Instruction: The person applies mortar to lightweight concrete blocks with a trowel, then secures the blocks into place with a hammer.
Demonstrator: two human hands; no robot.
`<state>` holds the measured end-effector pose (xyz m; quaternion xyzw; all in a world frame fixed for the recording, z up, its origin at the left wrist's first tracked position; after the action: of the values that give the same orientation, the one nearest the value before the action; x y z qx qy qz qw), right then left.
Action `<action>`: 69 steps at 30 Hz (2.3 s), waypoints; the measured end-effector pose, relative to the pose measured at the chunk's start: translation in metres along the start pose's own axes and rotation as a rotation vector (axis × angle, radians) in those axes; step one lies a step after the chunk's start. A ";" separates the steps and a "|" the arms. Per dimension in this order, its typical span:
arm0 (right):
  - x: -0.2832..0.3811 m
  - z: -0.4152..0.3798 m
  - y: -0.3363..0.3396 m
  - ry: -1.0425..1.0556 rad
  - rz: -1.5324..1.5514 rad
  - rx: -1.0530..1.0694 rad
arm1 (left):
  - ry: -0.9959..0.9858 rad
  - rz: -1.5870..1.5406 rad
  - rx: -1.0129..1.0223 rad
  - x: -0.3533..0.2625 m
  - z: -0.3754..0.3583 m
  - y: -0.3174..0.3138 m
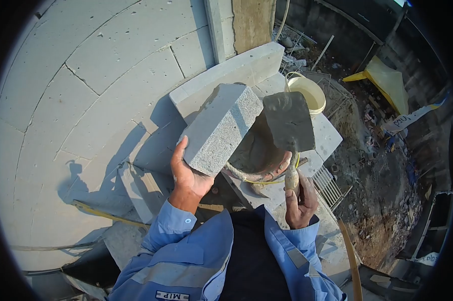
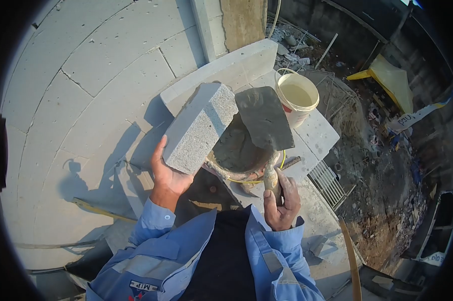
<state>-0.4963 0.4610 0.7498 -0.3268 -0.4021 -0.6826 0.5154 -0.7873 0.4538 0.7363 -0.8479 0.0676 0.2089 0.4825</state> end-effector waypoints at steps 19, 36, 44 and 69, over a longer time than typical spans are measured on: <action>-0.004 -0.002 -0.019 0.463 -0.415 -0.055 | 0.362 -0.382 0.187 0.042 -0.035 -0.020; 0.005 0.096 -0.093 0.323 -1.113 0.864 | 0.271 -0.465 0.220 0.001 -0.030 0.056; -0.005 0.114 -0.210 0.708 -1.051 1.133 | 0.124 -0.399 0.276 -0.007 -0.039 0.076; -0.052 0.143 -0.123 -0.284 -0.359 1.200 | 0.044 -0.435 0.274 -0.011 -0.029 0.091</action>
<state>-0.5975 0.6288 0.7448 0.0035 -0.8268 -0.3648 0.4281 -0.8175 0.3803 0.6825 -0.7737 -0.0783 0.0704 0.6248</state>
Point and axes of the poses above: each hand's wrist, its own z-axis towards the middle knuckle, its own y-axis out of the back of the hand, x = y × z, the point moved 8 cm from there along z, towards the middle knuckle, and after that the axes turned 7 degrees about -x, right-handed, at the moved point
